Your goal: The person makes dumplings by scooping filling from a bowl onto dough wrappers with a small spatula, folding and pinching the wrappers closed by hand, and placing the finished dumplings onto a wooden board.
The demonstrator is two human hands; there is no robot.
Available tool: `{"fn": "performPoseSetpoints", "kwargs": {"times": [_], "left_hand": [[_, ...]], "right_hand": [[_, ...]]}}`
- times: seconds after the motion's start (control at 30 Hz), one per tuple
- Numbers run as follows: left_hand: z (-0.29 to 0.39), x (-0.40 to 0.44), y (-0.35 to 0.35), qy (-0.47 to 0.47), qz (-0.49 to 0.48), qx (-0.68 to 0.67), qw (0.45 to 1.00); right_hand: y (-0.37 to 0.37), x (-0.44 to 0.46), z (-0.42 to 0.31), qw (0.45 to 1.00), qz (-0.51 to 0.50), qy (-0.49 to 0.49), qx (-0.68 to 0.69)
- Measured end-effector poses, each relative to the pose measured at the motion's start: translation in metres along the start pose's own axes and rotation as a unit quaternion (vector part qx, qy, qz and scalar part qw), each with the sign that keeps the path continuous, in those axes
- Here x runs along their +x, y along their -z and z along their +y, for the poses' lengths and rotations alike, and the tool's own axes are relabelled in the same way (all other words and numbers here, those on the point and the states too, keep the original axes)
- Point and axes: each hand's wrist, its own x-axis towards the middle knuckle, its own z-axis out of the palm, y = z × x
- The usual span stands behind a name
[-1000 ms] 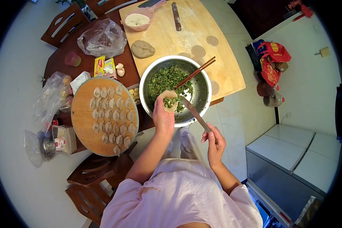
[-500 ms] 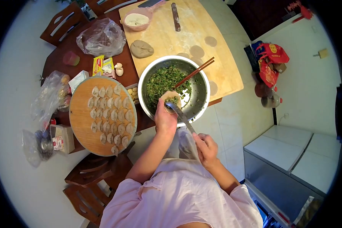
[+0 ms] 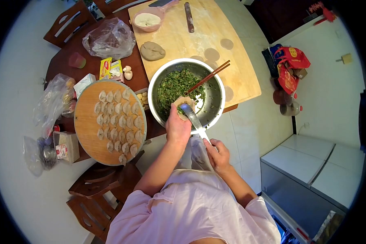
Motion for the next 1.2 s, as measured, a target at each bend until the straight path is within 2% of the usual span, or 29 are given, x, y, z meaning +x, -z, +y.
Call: {"fn": "performPoseSetpoints", "kwargs": {"times": [0.03, 0.1, 0.13, 0.23, 0.27, 0.3, 0.37, 0.47, 0.67, 0.87, 0.97, 1.2], "left_hand": [[0.001, 0.002, 0.003, -0.003, -0.005, 0.004, 1.000], [0.007, 0.003, 0.008, -0.038, -0.017, 0.124, 0.991], [0.012, 0.003, 0.011, -0.054, -0.021, 0.185, 0.981], [0.029, 0.011, 0.024, -0.038, 0.043, -0.024, 0.998], [0.035, 0.013, 0.037, -0.058, 0.009, 0.017, 0.998], [0.039, 0.008, 0.049, -0.116, -0.068, 0.165, 0.977], [0.048, 0.005, 0.070, -0.075, -0.060, 0.079, 0.992], [0.054, -0.015, 0.074, -0.052, 0.020, 0.055, 0.997], [0.052, -0.037, 0.105, -0.071, 0.048, 0.106, 0.991], [0.049, -0.042, 0.116, -0.068, 0.062, 0.105, 0.990], [0.047, -0.040, 0.119, -0.074, 0.058, 0.099, 0.991], [0.051, -0.040, 0.123, -0.084, 0.061, 0.102, 0.989]], "right_hand": [[-0.001, -0.003, 0.003, 1.000, -0.003, 0.004, -0.002], [0.000, -0.009, 0.007, 1.000, -0.011, 0.010, -0.003], [0.003, -0.010, 0.008, 1.000, 0.000, -0.016, 0.017], [0.014, -0.005, 0.015, 0.994, 0.010, -0.096, 0.058], [0.016, 0.003, 0.022, 0.990, -0.002, -0.123, 0.063], [0.018, 0.010, 0.030, 0.986, -0.014, -0.150, 0.068], [0.013, 0.016, 0.051, 0.984, -0.044, -0.169, 0.044], [0.004, 0.028, 0.076, 0.986, -0.065, -0.153, 0.011], [-0.007, 0.037, 0.102, 0.981, -0.096, -0.139, 0.092], [0.003, 0.033, 0.080, 0.925, -0.206, -0.273, 0.167], [-0.006, 0.027, 0.073, 0.885, -0.203, -0.324, 0.265], [-0.009, 0.015, 0.068, 0.811, -0.173, -0.402, 0.389]]}}
